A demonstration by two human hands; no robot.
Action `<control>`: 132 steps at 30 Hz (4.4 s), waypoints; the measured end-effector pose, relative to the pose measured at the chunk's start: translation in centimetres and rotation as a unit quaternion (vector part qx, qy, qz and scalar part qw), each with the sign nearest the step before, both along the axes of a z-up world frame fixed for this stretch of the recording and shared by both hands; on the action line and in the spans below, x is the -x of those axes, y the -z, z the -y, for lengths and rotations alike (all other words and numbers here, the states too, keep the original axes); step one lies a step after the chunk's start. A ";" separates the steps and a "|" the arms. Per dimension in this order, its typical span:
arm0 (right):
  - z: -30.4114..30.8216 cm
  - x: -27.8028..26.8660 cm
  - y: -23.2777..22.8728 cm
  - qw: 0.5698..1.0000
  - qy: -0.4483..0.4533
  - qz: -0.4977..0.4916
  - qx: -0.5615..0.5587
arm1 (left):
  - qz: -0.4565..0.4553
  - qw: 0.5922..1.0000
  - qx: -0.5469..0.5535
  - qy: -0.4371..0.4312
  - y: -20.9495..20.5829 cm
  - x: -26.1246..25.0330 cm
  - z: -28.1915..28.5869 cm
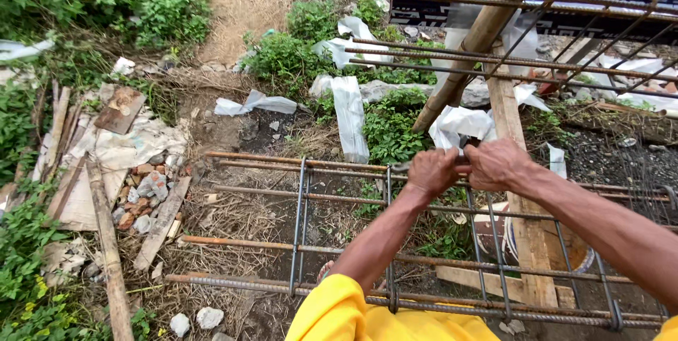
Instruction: The person ties a rebar mesh using wire and pliers. They wrap wire around intersections of the rebar grid and twist it with pliers to secure the connections.
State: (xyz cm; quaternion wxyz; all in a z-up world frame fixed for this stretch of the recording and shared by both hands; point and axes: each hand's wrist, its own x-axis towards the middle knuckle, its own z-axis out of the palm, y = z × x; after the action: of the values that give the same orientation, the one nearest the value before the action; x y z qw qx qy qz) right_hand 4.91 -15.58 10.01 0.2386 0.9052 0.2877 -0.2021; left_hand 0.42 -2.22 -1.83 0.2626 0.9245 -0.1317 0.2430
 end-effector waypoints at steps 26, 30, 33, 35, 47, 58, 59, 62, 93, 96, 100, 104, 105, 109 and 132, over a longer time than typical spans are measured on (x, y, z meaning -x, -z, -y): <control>5.0 24.4 -2.1 0.346 0.376 -0.647 -0.566 | 0.075 0.921 -0.117 0.363 -11.4 21.1 -2.2; 5.6 26.6 4.4 0.309 0.498 -0.517 -0.624 | 0.182 0.915 -0.121 0.339 -13.3 21.2 -3.5; 4.5 26.5 1.3 0.393 0.376 -0.575 -0.611 | 0.241 0.910 -0.111 0.317 -15.1 21.1 -4.6; 3.7 26.3 0.8 0.401 0.395 -0.577 -0.592 | 0.238 0.912 -0.084 0.325 -14.5 20.9 -5.2; 0.3 23.1 -0.9 0.733 0.421 -0.133 -0.518 | 0.022 0.975 0.101 0.198 -11.1 23.6 -12.8; -5.9 20.5 -3.9 0.662 0.289 0.142 -0.676 | -0.161 0.941 0.291 0.057 -1.1 29.6 -22.9; -7.0 20.4 -4.4 0.653 0.265 0.144 -0.695 | -0.173 0.926 0.328 0.076 -1.0 29.5 -22.4; -10.1 21.3 -6.0 0.654 0.281 0.109 -0.693 | -0.195 0.895 0.378 0.134 -2.1 29.1 -20.7; -12.8 32.5 -4.0 0.909 -0.068 0.056 -0.406 | -0.555 0.775 0.067 0.294 -12.5 26.8 -22.0; -14.0 32.0 -3.5 0.874 -0.043 -0.023 -0.483 | -0.391 0.844 0.029 0.366 -11.7 26.1 -24.9; -14.9 32.1 -3.5 0.852 0.002 -0.141 -0.505 | -0.342 0.854 0.051 0.389 -13.3 26.2 -29.0; -14.9 31.3 -3.2 0.792 0.115 -0.170 -0.575 | -0.467 0.823 0.041 0.321 -13.5 26.1 -31.6; -14.7 31.1 -3.1 0.776 0.151 -0.183 -0.584 | -0.523 0.792 0.113 0.293 -14.3 26.0 -32.1; -14.3 31.0 -2.7 0.773 0.143 -0.171 -0.593 | -0.467 0.785 0.216 0.345 -10.9 25.3 -33.3; -20.5 24.4 4.2 0.457 0.579 -0.263 -0.622 | -0.468 0.865 -0.075 0.162 0.7 4.7 -38.2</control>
State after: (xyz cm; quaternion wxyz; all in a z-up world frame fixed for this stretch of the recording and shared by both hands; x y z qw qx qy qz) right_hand -19.50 4.96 5.83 -0.6469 0.6754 -0.2042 -0.2891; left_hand -4.27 36.03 -2.56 0.2592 0.9120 -0.1594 -0.2751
